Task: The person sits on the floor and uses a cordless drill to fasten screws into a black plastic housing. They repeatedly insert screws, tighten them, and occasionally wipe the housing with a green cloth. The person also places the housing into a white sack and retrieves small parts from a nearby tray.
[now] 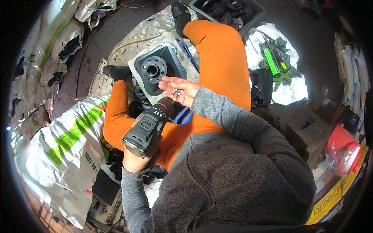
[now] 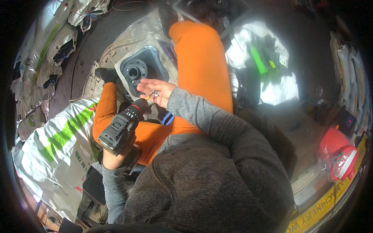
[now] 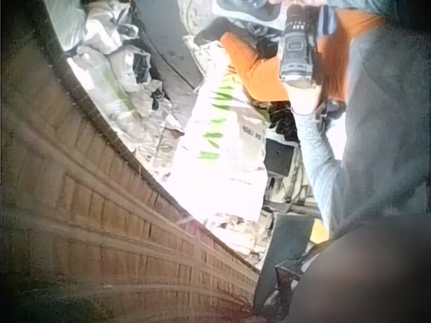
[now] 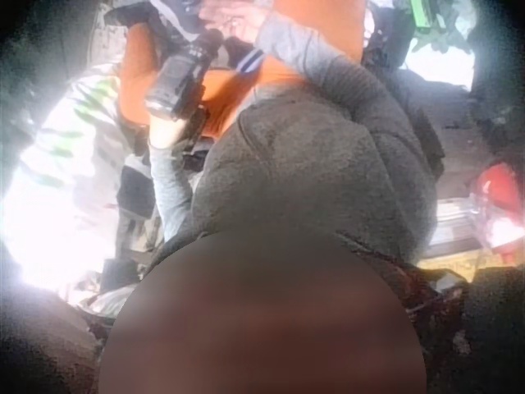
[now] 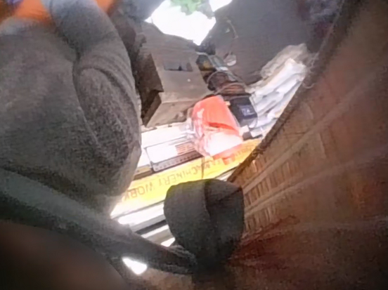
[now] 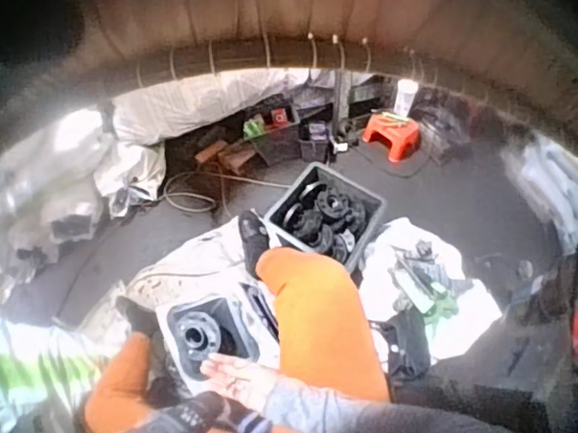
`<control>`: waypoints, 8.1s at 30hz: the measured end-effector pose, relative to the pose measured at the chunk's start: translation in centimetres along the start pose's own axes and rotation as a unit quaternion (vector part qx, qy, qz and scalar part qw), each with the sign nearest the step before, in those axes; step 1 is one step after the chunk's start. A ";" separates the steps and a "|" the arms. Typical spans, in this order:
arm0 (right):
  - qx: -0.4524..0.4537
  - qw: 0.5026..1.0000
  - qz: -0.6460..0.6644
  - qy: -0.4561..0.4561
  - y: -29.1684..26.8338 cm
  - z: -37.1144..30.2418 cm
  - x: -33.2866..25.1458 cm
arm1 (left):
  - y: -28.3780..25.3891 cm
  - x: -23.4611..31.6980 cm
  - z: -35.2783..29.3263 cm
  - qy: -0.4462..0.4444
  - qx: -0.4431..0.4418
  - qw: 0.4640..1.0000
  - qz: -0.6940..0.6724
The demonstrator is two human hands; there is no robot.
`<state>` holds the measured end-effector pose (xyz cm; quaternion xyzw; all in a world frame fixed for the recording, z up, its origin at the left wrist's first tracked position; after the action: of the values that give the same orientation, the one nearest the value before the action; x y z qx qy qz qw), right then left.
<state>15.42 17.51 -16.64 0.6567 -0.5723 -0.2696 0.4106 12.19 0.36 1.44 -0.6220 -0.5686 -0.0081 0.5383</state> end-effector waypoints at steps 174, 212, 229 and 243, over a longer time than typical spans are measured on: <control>0.256 0.905 -0.270 -0.207 -2.2 6.8 -2.0 | -7.1 -1.7 11.7 -0.034 -0.014 0.999 0.031; 0.210 0.825 -0.469 -0.235 -0.4 6.0 -3.0 | -7.7 1.2 19.0 0.009 -0.150 0.974 0.171; 0.159 0.736 -0.561 -0.344 -0.2 6.1 -3.5 | -6.7 -1.2 18.4 0.038 -0.142 0.976 0.161; 0.071 0.900 -0.376 -0.209 -2.5 8.3 -3.2 | 0.7 -2.3 -1.4 -0.174 -0.059 0.980 0.072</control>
<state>9.21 18.72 -23.42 0.7790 -0.3728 -0.4938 0.1018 12.70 -2.03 0.08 -0.6836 -0.6061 0.1056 0.3928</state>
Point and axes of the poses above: each hand's wrist, its own z-axis towards the middle knuckle, its own y-axis out of the palm, x = y × z, the point moved 3 cm from there along z, towards the middle knuckle, and after that the axes turned 7 degrees about z, right-handed, at the moved point
